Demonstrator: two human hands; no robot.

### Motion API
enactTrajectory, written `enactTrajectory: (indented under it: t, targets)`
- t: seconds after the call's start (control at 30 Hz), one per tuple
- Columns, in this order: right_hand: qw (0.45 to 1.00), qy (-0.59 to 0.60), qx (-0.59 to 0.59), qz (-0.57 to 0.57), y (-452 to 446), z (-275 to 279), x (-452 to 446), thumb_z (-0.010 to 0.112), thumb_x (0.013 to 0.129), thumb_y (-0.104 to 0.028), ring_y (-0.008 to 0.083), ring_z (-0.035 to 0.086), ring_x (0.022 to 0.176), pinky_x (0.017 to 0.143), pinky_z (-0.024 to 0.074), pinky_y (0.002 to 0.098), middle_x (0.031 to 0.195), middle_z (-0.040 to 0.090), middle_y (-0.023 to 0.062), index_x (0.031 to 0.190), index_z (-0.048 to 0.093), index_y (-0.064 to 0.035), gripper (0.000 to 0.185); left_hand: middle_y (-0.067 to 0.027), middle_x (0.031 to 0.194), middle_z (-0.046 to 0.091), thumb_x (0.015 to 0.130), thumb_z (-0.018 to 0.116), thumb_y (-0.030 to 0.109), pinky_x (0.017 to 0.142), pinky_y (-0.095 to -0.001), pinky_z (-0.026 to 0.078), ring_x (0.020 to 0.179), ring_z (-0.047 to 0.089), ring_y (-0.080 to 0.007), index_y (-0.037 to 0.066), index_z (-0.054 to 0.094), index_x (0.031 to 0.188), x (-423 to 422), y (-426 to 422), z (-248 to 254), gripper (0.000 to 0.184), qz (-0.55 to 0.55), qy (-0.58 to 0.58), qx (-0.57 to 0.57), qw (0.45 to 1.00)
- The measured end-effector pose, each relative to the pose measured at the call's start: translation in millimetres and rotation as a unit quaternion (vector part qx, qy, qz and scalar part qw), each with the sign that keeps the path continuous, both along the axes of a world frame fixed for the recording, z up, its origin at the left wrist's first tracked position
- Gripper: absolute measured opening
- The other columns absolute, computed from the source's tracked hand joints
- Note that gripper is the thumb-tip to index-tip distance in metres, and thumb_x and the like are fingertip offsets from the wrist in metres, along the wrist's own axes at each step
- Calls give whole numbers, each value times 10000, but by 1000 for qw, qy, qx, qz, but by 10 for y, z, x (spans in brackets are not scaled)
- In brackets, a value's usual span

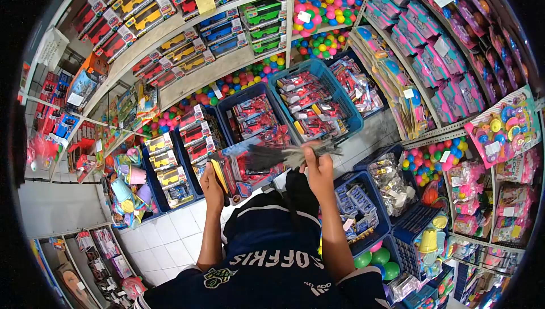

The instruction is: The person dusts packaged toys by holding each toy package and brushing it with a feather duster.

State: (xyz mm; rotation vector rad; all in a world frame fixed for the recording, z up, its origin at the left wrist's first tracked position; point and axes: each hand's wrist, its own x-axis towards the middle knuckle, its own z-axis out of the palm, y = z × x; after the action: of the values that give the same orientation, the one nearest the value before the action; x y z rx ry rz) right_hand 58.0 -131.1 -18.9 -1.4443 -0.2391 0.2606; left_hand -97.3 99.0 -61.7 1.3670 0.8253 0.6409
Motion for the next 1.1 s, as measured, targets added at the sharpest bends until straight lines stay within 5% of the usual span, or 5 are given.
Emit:
enactTrajectory:
  t: [0.13,0.43,0.63,0.87,1.1]
  targets:
    - [990,14,-129,-49,-107,-24,101,540,1021,-255,81,507,593,545,415,234,822,589,33,1019,598,-13,249,34,754,595,1053,431,403,580,-208,390,646,479,-34,24,659,921,-11,36,-40,461,-26,9,-21,999]
    - [993,16,-91,-74,-281,-168,27,549,1016,-266,59,490,590,532,393,224,760,562,7,1039,604,-18,255,33,725,554,1048,415,451,578,-216,368,635,430,-40,28,645,874,111,4,-32,512,-18,5,-23,1000]
    - [990,12,-85,-109,-320,-406,-40,554,1014,-272,59,478,566,518,383,225,701,522,-10,1032,599,-17,260,-7,904,673,1028,448,474,728,-234,504,785,623,-81,54,648,1018,63,65,-121,466,45,-42,-151,987]
    - [991,38,-67,-108,-289,-409,-45,558,1013,-248,34,404,561,498,304,226,697,481,-41,1012,590,-28,223,-16,980,663,1032,446,462,793,-255,500,857,619,-94,57,631,1098,39,209,-179,450,83,-55,-174,980]
    - [990,48,-123,49,-36,4,-241,545,1013,-235,51,481,564,519,385,221,719,541,-12,1002,596,-31,210,-48,1013,666,1034,431,474,825,-276,506,888,628,-121,29,625,1110,50,187,-259,491,153,-70,-175,970]
